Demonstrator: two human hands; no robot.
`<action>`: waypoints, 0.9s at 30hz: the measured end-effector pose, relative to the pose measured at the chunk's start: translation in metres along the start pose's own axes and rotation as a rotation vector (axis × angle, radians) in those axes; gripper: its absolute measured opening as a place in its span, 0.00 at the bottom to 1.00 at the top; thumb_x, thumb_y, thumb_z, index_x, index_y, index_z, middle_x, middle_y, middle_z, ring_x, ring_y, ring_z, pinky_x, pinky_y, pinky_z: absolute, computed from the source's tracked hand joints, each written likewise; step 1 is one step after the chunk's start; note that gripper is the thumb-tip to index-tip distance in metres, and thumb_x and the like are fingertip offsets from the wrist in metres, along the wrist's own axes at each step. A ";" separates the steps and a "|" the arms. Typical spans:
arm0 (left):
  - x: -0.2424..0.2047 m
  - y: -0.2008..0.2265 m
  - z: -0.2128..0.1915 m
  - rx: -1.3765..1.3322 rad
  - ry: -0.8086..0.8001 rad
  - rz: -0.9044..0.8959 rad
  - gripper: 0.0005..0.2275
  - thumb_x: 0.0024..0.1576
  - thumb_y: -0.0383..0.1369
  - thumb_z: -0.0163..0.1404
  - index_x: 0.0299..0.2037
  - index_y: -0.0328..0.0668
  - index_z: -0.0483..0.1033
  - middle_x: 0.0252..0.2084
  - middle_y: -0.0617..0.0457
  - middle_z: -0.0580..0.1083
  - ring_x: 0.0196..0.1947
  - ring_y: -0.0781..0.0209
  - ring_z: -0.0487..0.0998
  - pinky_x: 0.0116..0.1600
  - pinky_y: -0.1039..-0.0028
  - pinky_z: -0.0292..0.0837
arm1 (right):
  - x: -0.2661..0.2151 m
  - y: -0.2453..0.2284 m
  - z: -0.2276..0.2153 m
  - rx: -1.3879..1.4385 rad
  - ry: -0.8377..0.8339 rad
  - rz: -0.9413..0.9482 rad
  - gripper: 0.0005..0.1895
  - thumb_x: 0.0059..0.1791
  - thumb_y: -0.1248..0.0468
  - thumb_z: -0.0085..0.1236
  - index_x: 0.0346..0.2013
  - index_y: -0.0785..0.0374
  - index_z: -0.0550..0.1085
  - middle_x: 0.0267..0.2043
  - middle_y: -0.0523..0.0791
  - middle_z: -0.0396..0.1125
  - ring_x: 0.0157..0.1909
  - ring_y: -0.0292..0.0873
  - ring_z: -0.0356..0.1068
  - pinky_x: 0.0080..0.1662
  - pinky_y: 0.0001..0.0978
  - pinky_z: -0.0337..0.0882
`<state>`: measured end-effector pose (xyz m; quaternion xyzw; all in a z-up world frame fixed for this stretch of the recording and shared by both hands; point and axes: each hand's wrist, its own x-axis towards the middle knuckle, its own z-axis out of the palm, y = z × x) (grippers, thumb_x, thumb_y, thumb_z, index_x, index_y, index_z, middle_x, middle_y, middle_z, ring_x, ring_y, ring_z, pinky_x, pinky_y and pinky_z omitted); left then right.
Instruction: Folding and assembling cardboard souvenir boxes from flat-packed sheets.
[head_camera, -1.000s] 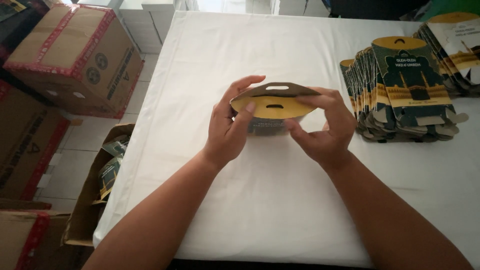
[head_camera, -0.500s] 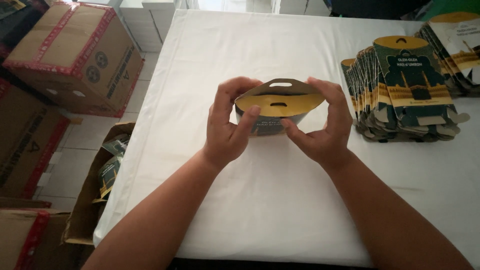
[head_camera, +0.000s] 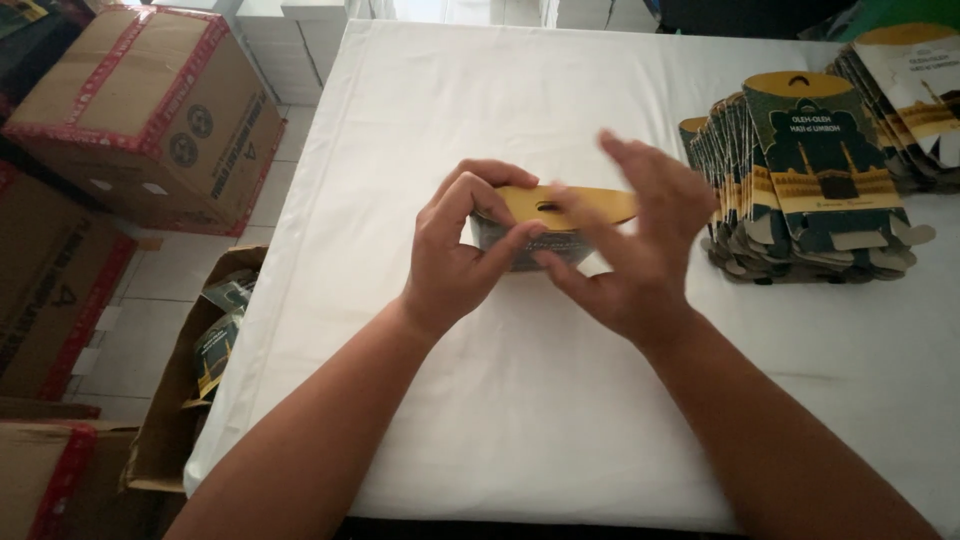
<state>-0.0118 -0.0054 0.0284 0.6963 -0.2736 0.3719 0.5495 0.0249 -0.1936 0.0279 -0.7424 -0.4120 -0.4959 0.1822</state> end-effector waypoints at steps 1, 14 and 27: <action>0.001 0.001 -0.002 -0.001 -0.001 0.000 0.10 0.61 0.32 0.55 0.34 0.40 0.65 0.46 0.42 0.74 0.47 0.53 0.78 0.52 0.67 0.76 | 0.000 0.000 0.000 -0.001 -0.001 0.001 0.22 0.56 0.45 0.56 0.50 0.57 0.84 0.66 0.57 0.62 0.65 0.57 0.61 0.62 0.50 0.53; 0.002 -0.004 -0.006 0.025 -0.049 0.063 0.12 0.58 0.30 0.58 0.31 0.39 0.64 0.44 0.39 0.75 0.46 0.50 0.79 0.49 0.66 0.79 | 0.002 0.009 -0.004 0.206 0.243 0.160 0.23 0.58 0.61 0.43 0.25 0.65 0.81 0.51 0.52 0.71 0.60 0.49 0.58 0.62 0.49 0.55; 0.003 -0.020 -0.009 0.013 -0.019 0.037 0.08 0.61 0.34 0.58 0.39 0.40 0.73 0.51 0.44 0.77 0.51 0.48 0.80 0.54 0.62 0.77 | -0.021 0.032 0.023 0.456 0.121 0.239 0.12 0.50 0.59 0.56 0.43 0.63 0.77 0.47 0.52 0.71 0.53 0.54 0.66 0.60 0.49 0.61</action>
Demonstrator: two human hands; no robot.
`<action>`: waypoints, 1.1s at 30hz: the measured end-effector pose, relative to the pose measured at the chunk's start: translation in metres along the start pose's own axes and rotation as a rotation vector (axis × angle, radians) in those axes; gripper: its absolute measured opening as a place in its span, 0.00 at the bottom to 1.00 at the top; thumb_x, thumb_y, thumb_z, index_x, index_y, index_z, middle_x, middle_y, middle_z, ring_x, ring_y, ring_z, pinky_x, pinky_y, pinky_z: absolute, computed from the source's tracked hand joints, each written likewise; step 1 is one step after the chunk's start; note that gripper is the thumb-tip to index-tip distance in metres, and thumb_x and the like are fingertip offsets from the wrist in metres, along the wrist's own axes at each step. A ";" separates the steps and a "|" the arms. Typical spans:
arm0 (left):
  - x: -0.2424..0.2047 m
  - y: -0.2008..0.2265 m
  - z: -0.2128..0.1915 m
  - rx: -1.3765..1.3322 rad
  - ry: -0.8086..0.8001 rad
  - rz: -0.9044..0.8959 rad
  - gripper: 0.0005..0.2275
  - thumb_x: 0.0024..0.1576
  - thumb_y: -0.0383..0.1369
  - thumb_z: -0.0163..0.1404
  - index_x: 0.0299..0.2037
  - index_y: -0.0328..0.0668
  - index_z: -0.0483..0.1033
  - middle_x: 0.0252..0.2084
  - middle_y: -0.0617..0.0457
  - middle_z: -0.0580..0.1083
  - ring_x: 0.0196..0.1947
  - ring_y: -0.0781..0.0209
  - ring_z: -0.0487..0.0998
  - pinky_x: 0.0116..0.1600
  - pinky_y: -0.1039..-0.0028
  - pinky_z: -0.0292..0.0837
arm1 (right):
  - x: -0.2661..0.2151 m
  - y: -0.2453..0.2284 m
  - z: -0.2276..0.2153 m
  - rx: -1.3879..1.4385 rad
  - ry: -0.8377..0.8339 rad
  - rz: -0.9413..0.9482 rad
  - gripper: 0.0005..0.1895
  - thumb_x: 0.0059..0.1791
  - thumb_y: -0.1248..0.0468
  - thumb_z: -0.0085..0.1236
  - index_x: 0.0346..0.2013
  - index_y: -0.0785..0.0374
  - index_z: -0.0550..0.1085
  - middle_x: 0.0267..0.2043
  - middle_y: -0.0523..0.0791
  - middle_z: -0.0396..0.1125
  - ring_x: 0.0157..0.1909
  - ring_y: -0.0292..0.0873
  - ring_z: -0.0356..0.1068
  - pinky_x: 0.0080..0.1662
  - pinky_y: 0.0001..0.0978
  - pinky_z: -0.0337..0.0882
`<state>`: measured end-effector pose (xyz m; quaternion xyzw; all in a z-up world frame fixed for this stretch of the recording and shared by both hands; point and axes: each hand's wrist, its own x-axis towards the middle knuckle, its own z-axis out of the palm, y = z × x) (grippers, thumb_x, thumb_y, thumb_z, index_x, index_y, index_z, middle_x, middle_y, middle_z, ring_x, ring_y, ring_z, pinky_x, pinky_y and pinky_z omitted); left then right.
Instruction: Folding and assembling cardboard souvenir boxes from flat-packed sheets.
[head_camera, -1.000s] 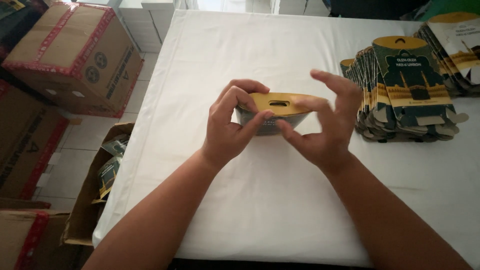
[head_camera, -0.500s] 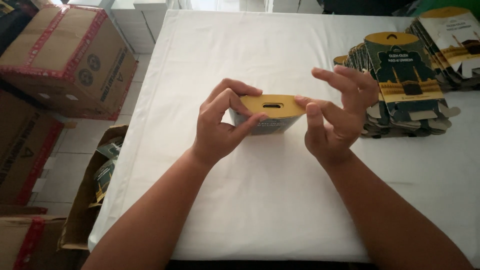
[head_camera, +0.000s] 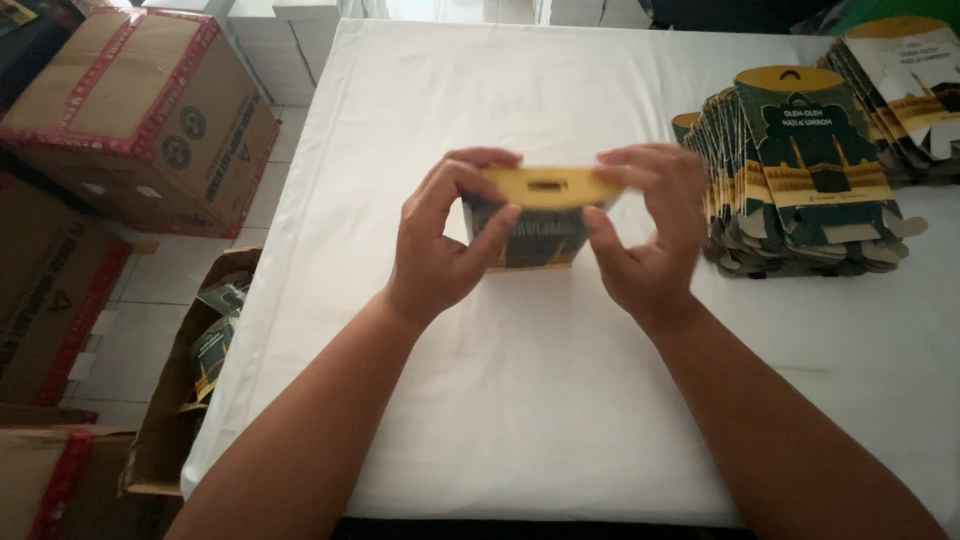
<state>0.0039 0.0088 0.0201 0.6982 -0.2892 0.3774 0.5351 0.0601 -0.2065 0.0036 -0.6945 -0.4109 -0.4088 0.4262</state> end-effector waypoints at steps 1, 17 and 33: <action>-0.005 -0.004 0.001 0.001 0.000 -0.001 0.08 0.61 0.34 0.58 0.39 0.40 0.73 0.51 0.44 0.77 0.51 0.48 0.80 0.54 0.62 0.77 | -0.005 0.000 0.003 0.001 -0.001 0.000 0.12 0.50 0.59 0.56 0.43 0.63 0.77 0.47 0.52 0.71 0.53 0.54 0.66 0.60 0.49 0.61; -0.008 -0.009 0.001 0.091 -0.195 -0.732 0.40 0.58 0.25 0.52 0.76 0.34 0.36 0.72 0.29 0.59 0.71 0.33 0.62 0.69 0.51 0.67 | 0.001 -0.010 0.015 0.115 -0.395 0.870 0.22 0.59 0.47 0.45 0.55 0.62 0.73 0.50 0.51 0.72 0.61 0.52 0.70 0.63 0.55 0.65; -0.017 -0.037 -0.049 0.133 -0.371 -0.774 0.46 0.52 0.34 0.66 0.76 0.40 0.46 0.52 0.44 0.79 0.51 0.49 0.82 0.54 0.65 0.79 | 0.003 -0.013 0.013 -0.130 -0.858 0.492 0.36 0.48 0.39 0.61 0.52 0.70 0.74 0.54 0.58 0.69 0.65 0.61 0.64 0.68 0.56 0.57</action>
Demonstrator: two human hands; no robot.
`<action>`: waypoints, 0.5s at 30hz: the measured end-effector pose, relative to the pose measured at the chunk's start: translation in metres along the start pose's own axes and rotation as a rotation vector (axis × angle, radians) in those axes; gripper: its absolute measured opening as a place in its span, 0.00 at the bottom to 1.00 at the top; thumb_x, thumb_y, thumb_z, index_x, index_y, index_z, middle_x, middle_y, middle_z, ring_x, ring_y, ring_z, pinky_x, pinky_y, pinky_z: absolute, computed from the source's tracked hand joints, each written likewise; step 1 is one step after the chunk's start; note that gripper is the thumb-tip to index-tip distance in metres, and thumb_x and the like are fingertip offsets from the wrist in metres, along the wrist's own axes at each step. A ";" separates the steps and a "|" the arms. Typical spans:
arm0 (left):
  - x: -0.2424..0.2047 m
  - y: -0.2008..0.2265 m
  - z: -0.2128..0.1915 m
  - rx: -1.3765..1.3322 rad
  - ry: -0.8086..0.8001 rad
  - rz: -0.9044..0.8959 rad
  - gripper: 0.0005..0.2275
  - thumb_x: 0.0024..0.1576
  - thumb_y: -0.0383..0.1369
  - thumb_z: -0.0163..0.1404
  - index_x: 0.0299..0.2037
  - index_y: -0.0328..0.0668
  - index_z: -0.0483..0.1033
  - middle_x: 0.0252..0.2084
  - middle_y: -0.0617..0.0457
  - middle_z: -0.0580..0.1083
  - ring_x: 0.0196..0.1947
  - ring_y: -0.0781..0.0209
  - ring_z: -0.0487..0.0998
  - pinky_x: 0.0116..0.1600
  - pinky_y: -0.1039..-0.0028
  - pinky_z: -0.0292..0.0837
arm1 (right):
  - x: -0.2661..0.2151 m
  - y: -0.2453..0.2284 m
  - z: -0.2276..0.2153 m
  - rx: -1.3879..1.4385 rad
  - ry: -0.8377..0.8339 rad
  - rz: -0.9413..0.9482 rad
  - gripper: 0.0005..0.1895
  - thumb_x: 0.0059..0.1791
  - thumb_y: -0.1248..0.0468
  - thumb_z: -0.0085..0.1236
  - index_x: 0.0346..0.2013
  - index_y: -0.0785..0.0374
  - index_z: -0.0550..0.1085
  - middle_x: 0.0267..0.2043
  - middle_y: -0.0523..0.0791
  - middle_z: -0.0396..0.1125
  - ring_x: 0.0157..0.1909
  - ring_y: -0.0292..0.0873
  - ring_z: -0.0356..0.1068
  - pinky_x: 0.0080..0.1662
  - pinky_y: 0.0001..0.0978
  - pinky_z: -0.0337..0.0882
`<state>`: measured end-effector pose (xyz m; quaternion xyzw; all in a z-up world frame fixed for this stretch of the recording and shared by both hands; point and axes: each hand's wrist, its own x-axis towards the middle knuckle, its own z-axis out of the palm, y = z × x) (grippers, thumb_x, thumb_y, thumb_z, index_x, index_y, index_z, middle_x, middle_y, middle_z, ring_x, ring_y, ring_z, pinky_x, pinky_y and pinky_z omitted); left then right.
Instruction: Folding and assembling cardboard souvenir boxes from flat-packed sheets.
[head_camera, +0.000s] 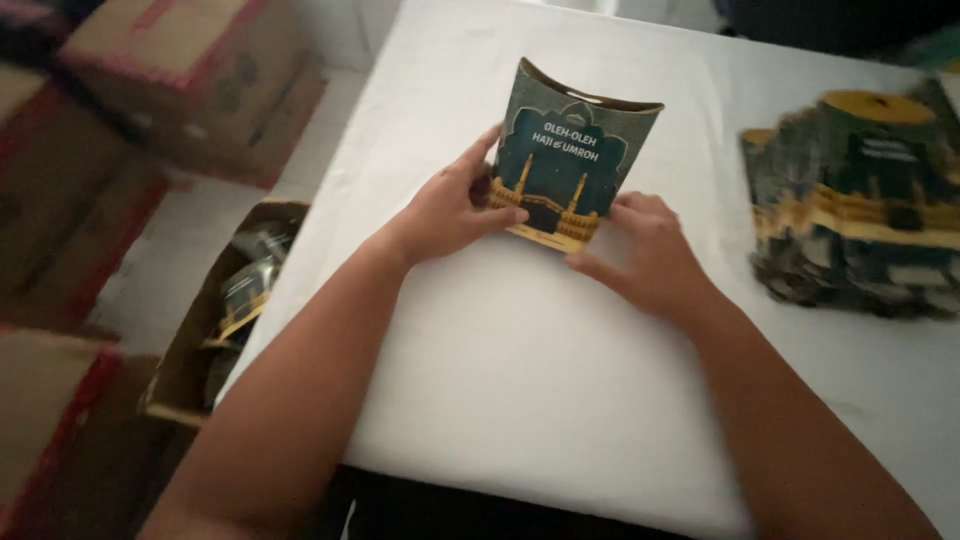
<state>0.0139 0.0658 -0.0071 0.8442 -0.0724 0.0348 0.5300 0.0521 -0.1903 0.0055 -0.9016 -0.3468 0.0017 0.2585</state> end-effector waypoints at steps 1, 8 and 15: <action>-0.003 -0.012 -0.008 0.003 0.019 -0.011 0.46 0.52 0.34 0.66 0.76 0.40 0.46 0.52 0.44 0.79 0.51 0.49 0.82 0.54 0.65 0.79 | 0.000 0.010 0.007 0.005 -0.011 -0.018 0.36 0.48 0.39 0.61 0.52 0.70 0.74 0.54 0.58 0.69 0.65 0.61 0.64 0.68 0.56 0.57; -0.049 -0.055 -0.075 -0.106 0.291 0.137 0.29 0.63 0.33 0.55 0.69 0.60 0.49 0.52 0.41 0.72 0.33 0.68 0.75 0.35 0.80 0.70 | 0.002 0.038 0.024 -0.022 0.087 -0.173 0.27 0.43 0.48 0.69 0.54 0.54 0.79 0.55 0.46 0.67 0.59 0.49 0.65 0.64 0.46 0.57; -0.130 -0.094 -0.159 0.058 0.784 0.270 0.02 0.67 0.33 0.45 0.46 0.51 0.70 0.42 0.56 0.72 0.42 0.66 0.71 0.51 0.71 0.65 | 0.001 0.035 0.021 -0.095 0.071 -0.186 0.25 0.46 0.53 0.67 0.56 0.58 0.78 0.56 0.50 0.66 0.61 0.52 0.64 0.66 0.47 0.56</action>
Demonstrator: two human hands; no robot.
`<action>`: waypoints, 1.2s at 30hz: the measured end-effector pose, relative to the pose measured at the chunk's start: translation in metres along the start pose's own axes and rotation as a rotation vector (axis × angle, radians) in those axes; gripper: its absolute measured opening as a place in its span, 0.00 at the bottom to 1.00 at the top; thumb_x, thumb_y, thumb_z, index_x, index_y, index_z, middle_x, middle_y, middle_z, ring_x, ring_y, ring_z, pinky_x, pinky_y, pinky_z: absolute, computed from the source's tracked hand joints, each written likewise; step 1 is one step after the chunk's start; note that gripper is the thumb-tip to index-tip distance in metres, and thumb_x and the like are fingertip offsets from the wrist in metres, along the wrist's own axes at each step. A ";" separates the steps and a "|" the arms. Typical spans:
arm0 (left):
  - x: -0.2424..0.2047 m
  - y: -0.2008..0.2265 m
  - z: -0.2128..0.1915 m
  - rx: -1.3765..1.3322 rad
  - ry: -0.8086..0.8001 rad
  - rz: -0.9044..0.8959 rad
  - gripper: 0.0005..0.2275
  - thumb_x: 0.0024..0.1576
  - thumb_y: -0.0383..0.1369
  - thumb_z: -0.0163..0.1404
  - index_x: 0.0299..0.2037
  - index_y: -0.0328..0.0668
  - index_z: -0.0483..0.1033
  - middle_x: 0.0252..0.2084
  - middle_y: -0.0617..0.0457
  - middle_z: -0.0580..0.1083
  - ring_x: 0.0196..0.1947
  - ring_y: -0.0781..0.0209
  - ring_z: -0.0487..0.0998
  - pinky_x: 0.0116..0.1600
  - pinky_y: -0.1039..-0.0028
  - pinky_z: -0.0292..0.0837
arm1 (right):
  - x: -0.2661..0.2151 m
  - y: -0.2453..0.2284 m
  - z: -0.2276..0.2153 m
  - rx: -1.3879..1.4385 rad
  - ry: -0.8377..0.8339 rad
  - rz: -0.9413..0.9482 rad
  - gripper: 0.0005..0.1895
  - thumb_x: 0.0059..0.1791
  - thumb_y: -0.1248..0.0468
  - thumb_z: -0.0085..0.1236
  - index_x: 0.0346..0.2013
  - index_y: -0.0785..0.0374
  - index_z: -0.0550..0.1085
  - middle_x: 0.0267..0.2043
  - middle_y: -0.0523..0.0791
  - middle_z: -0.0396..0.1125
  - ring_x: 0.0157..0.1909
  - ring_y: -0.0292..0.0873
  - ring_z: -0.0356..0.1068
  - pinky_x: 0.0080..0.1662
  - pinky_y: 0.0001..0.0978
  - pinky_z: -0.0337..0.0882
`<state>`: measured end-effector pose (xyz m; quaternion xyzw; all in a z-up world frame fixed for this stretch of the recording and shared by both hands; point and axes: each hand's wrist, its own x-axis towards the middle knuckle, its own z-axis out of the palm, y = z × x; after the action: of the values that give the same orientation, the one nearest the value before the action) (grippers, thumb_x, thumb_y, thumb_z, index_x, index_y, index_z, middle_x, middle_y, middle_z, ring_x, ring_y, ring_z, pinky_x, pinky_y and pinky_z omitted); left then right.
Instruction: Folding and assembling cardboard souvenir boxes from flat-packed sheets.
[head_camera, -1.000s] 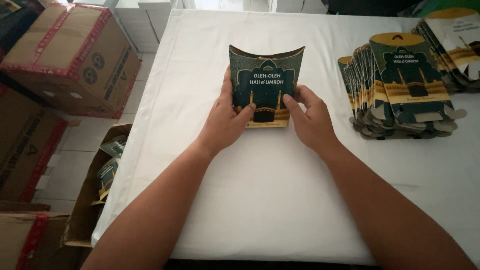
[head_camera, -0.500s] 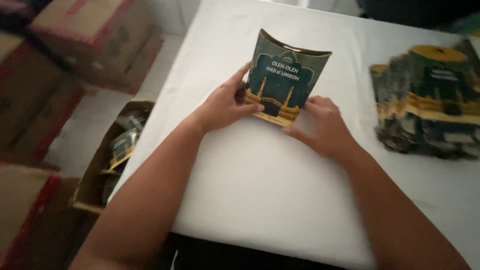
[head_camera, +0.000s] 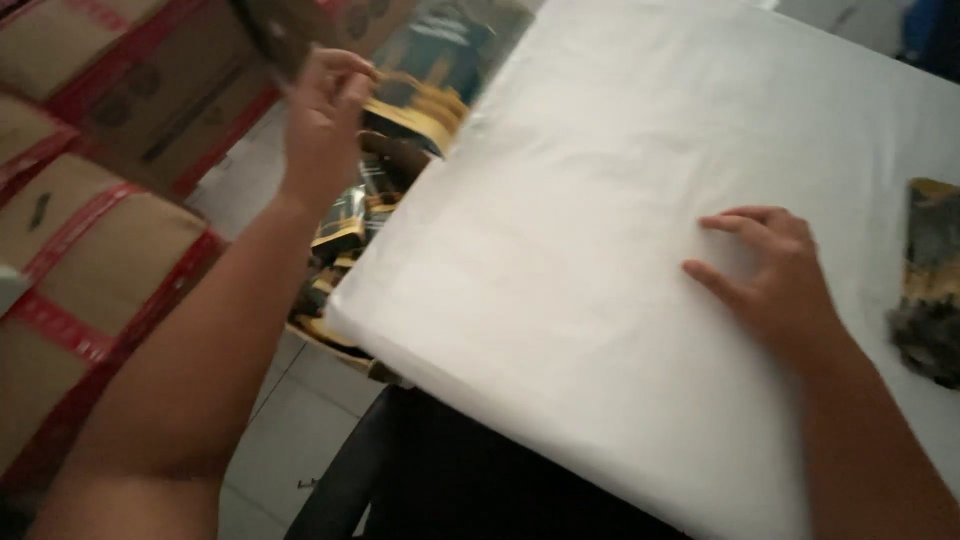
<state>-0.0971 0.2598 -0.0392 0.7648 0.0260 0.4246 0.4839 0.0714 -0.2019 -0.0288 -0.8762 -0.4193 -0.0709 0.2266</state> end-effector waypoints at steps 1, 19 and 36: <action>-0.006 -0.002 -0.017 0.013 0.012 -0.004 0.02 0.67 0.33 0.45 0.46 0.51 0.70 0.42 0.56 0.72 0.42 0.66 0.71 0.51 0.71 0.65 | 0.000 -0.007 -0.001 0.008 -0.007 -0.015 0.25 0.46 0.53 0.67 0.56 0.58 0.78 0.56 0.50 0.66 0.61 0.52 0.64 0.66 0.47 0.56; -0.041 0.054 -0.060 0.851 -0.396 -0.731 0.33 0.60 0.61 0.31 0.70 0.51 0.60 0.57 0.40 0.75 0.54 0.38 0.77 0.43 0.45 0.72 | 0.002 -0.015 -0.005 0.031 -0.080 0.184 0.28 0.45 0.51 0.66 0.58 0.53 0.77 0.59 0.48 0.62 0.65 0.53 0.58 0.65 0.51 0.59; 0.005 0.130 0.241 0.548 -0.637 0.416 0.25 0.57 0.51 0.57 0.58 0.47 0.73 0.40 0.42 0.78 0.42 0.35 0.81 0.45 0.47 0.76 | 0.000 -0.015 -0.018 -0.042 0.281 0.048 0.11 0.54 0.53 0.61 0.42 0.57 0.80 0.42 0.43 0.75 0.50 0.45 0.74 0.56 0.40 0.66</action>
<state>0.0203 0.0199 0.0213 0.9456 -0.1666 0.2340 0.1526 0.0614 -0.2017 -0.0074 -0.8719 -0.3610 -0.1961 0.2665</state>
